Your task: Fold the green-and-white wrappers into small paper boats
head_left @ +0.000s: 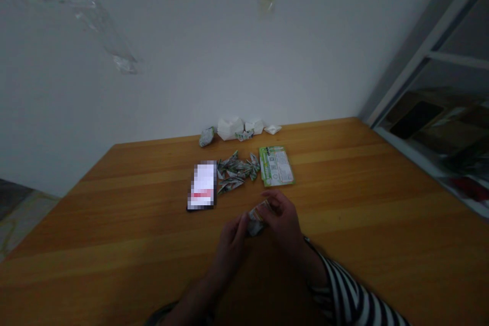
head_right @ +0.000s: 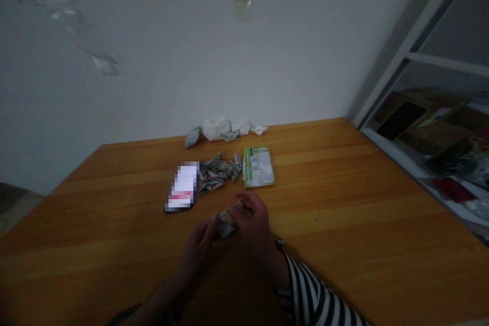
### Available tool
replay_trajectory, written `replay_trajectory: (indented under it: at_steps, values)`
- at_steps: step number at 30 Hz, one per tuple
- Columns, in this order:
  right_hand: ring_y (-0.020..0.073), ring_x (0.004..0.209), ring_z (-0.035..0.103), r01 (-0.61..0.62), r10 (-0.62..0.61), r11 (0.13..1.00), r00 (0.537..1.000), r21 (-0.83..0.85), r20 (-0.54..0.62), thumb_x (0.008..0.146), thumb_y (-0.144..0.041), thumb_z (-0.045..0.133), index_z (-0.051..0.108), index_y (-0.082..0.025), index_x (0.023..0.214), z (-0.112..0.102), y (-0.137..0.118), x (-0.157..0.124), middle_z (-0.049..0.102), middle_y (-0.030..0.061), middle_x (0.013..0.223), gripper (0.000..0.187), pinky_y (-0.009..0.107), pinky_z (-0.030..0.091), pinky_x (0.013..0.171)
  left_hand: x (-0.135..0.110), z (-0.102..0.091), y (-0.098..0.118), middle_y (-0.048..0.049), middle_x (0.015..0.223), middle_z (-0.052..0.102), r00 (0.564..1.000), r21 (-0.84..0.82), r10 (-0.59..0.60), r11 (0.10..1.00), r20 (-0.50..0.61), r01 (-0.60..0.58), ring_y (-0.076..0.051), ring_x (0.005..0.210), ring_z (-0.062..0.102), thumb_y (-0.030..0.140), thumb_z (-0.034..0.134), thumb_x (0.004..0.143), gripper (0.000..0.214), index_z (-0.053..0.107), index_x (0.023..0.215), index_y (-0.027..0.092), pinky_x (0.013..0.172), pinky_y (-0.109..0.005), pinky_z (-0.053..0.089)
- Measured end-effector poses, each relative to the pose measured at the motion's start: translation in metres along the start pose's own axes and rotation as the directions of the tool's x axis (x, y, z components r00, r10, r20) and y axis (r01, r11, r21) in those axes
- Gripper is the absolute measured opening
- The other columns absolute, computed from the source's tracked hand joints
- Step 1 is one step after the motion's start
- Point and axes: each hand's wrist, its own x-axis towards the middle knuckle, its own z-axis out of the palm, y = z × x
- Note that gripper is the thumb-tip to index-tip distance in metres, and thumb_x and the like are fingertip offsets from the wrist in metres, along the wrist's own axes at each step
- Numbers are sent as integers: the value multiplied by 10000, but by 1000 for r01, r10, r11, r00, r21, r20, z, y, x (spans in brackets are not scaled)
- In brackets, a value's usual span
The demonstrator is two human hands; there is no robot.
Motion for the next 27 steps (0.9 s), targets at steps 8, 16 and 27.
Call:
replay_trajectory:
  at_steps: [8, 16, 27]
  values:
    - [125, 609, 515, 24, -16, 995, 997, -98, 74, 751, -209, 620, 599, -169, 964, -1, -1, -1, 544, -33, 687, 218, 226, 433, 555, 4, -4, 4, 14, 576, 536, 998, 116, 1, 993, 59, -8, -134, 544, 465, 481, 508, 865, 409, 632, 674, 142, 502, -211, 347]
    - [135, 652, 513, -37, 113, 957, 961, -289, 251, 684, -267, 747, 548, -197, 1214, -4, -10, 1, 558, -20, 783, 570, 234, 437, 575, 0, -7, 6, -9, 650, 616, 997, 63, 35, 997, 66, -39, -160, 611, 518, 467, 528, 851, 372, 652, 712, 145, 554, -222, 393]
    - [91, 464, 525, -177, 171, 983, 826, -40, 537, 772, -164, 627, 299, -208, 1356, -18, -11, 8, 564, -81, 631, 671, 179, 411, 431, 4, -17, 18, 33, 460, 531, 978, -35, -117, 992, 174, 125, -91, 354, 428, 596, 490, 834, 512, 644, 679, 133, 363, -186, 305]
